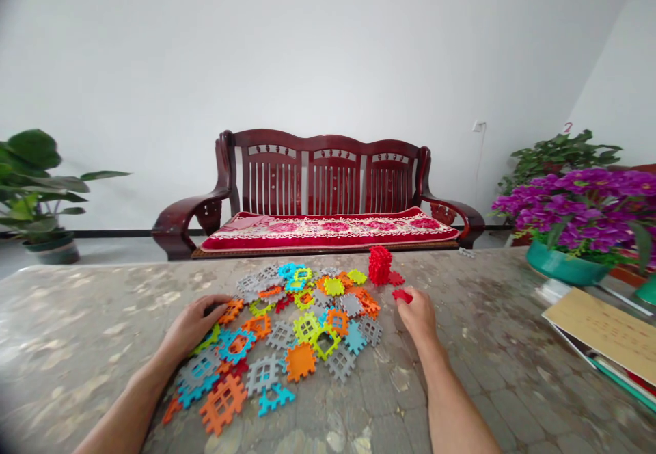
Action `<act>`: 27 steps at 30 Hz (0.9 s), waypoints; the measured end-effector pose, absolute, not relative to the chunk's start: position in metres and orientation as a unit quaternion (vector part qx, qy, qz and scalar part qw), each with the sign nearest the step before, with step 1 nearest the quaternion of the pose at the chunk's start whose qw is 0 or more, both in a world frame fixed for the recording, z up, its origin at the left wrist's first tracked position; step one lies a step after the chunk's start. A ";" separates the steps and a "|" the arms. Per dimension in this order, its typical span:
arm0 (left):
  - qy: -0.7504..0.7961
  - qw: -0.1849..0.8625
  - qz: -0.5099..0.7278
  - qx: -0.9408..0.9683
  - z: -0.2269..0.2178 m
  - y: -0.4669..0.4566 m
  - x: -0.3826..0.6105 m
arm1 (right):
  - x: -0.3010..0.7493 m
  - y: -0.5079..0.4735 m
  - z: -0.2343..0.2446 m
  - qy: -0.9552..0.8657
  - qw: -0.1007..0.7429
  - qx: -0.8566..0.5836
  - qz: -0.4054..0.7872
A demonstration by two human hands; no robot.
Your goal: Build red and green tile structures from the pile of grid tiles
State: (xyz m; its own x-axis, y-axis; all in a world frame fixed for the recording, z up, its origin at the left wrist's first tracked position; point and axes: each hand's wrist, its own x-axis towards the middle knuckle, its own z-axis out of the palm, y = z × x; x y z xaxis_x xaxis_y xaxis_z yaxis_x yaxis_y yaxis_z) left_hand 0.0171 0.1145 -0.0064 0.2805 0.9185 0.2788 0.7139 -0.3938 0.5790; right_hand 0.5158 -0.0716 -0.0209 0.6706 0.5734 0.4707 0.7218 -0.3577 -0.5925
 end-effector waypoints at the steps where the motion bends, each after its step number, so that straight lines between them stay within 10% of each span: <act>1: 0.521 0.173 0.294 0.783 -0.007 0.115 0.017 | 0.514 -0.072 -0.020 -0.421 0.359 -0.825 -0.114; 10: 0.520 0.181 0.288 0.783 -0.007 0.115 0.016 | 0.508 -0.082 -0.012 -0.415 0.183 -0.877 -0.161; 27: 0.520 0.184 0.291 0.781 -0.007 0.116 0.015 | 0.550 -0.042 -0.025 -0.258 0.442 -0.856 -0.070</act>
State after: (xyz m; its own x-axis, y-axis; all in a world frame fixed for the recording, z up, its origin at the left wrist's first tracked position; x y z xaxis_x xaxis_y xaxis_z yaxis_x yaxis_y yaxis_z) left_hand 0.0151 0.1162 -0.0075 0.2886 0.9205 0.2636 0.7060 -0.3905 0.5908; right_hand 0.5497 -0.0418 -0.0251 0.8576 0.3794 0.3473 0.5028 -0.4761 -0.7215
